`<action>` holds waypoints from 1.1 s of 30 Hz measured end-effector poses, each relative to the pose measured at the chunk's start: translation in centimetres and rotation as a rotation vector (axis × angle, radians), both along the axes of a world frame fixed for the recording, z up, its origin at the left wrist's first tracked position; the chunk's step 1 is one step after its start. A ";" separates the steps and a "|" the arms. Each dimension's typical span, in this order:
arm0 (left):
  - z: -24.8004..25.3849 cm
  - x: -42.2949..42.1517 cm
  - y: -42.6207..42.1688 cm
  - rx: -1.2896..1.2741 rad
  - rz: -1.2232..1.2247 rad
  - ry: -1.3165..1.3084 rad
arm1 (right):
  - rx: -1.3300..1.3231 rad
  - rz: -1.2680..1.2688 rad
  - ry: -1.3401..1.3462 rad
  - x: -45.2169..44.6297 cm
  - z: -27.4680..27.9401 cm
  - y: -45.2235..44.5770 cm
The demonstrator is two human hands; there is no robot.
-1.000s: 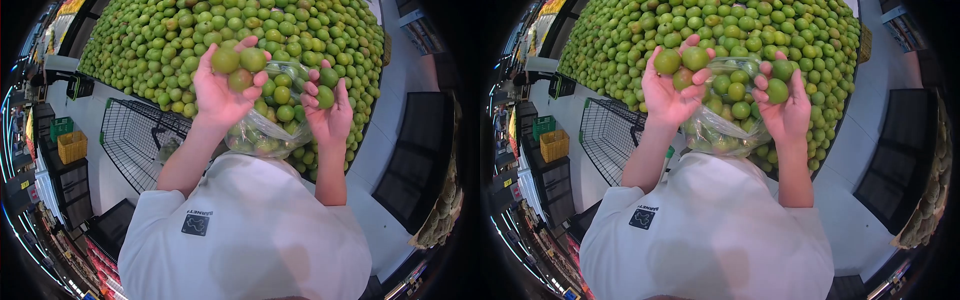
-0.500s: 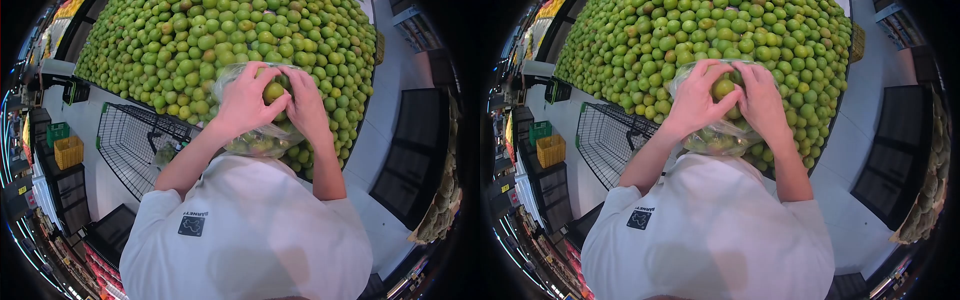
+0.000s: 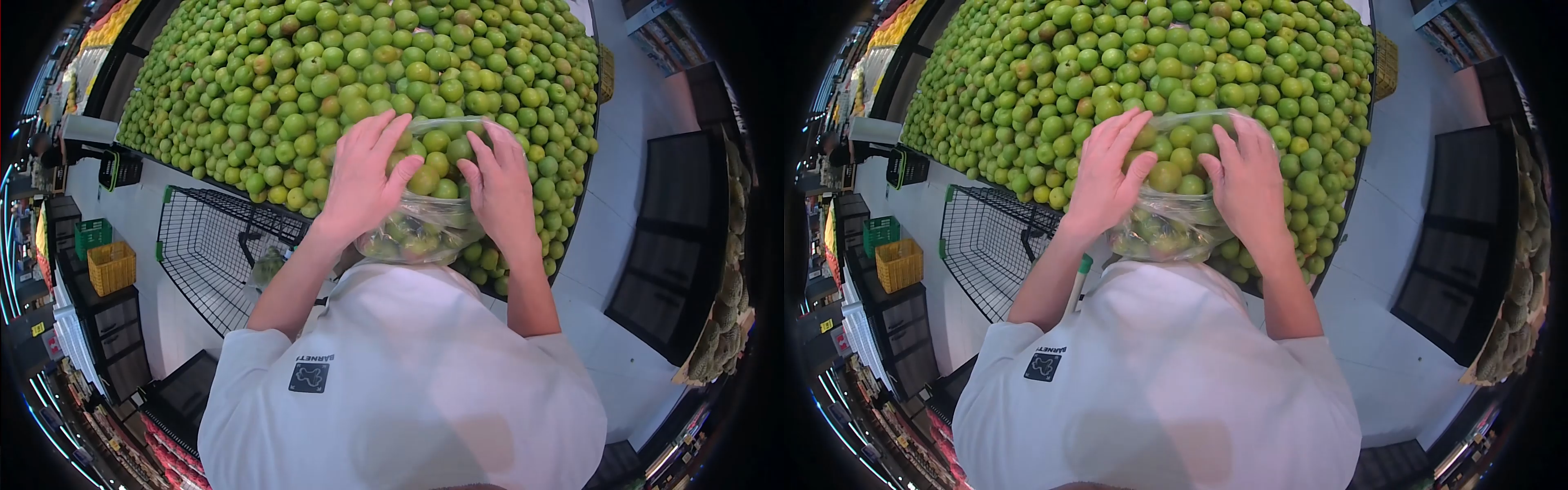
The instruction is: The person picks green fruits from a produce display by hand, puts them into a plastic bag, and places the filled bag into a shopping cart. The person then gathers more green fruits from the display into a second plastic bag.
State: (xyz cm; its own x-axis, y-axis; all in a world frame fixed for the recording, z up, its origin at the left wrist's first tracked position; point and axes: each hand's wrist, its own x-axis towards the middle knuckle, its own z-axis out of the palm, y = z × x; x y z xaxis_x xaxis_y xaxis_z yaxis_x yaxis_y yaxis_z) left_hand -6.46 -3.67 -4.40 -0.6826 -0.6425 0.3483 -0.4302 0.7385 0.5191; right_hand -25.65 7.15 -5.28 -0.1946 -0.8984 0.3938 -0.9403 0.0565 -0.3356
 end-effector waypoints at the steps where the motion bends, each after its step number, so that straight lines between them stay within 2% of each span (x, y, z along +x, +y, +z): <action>1: -0.3 0.5 -0.2 0.014 0.029 -0.010 | -0.032 0.009 -0.036 -0.5 -0.3 0.0; 3: -0.4 1.1 -0.6 0.028 0.057 -0.021 | -0.066 0.017 -0.074 -1.2 -0.9 0.1; 5: -0.4 1.6 -0.9 0.187 0.052 0.082 | -0.137 -0.031 -0.247 -1.5 -1.3 0.2; 6: -0.3 1.8 -1.0 0.186 0.052 0.082 | -0.138 -0.030 -0.246 -1.6 -1.1 0.2; 8: -0.1 2.2 -1.2 0.275 0.044 0.107 | -0.263 -0.155 -0.103 -1.8 -0.3 0.1; 12: -0.2 3.0 -2.3 0.439 0.038 0.185 | -0.309 -0.304 0.053 -2.2 -0.3 -0.8; 14: 0.1 3.1 -2.7 0.569 0.081 0.085 | 0.010 -0.178 -0.703 -3.7 -2.5 -0.4; 15: 0.1 3.1 -2.6 0.566 0.080 0.085 | 0.007 -0.178 -0.702 -3.8 -2.4 -0.6; 17: -0.1 3.2 -2.4 0.170 0.117 -0.071 | -0.150 -0.136 -0.972 -3.9 -2.1 -1.0; 21: -0.5 2.7 -2.2 0.210 0.198 0.029 | -0.241 -0.083 -1.164 -4.0 -2.0 -1.0; 23: 0.3 2.4 -1.8 0.484 0.288 0.218 | -0.311 -0.081 -1.295 -3.7 -1.6 -0.6; 24: 0.2 2.3 -1.6 0.484 0.288 0.217 | -0.311 -0.081 -1.296 -3.7 -1.3 -0.3; 26: 0.0 2.3 -1.5 0.441 0.233 0.444 | -0.383 -0.119 -1.389 -3.4 -0.2 0.4; 27: 0.7 2.2 -1.1 0.443 0.235 0.443 | -0.380 -0.120 -1.391 -3.3 0.3 0.8; 29: 3.5 2.1 -0.3 0.912 0.193 0.692 | -0.421 -0.080 -1.425 -3.2 1.5 1.6; 33: 6.7 1.9 1.5 1.021 0.054 0.855 | -0.476 -0.043 -1.439 -2.9 3.8 2.8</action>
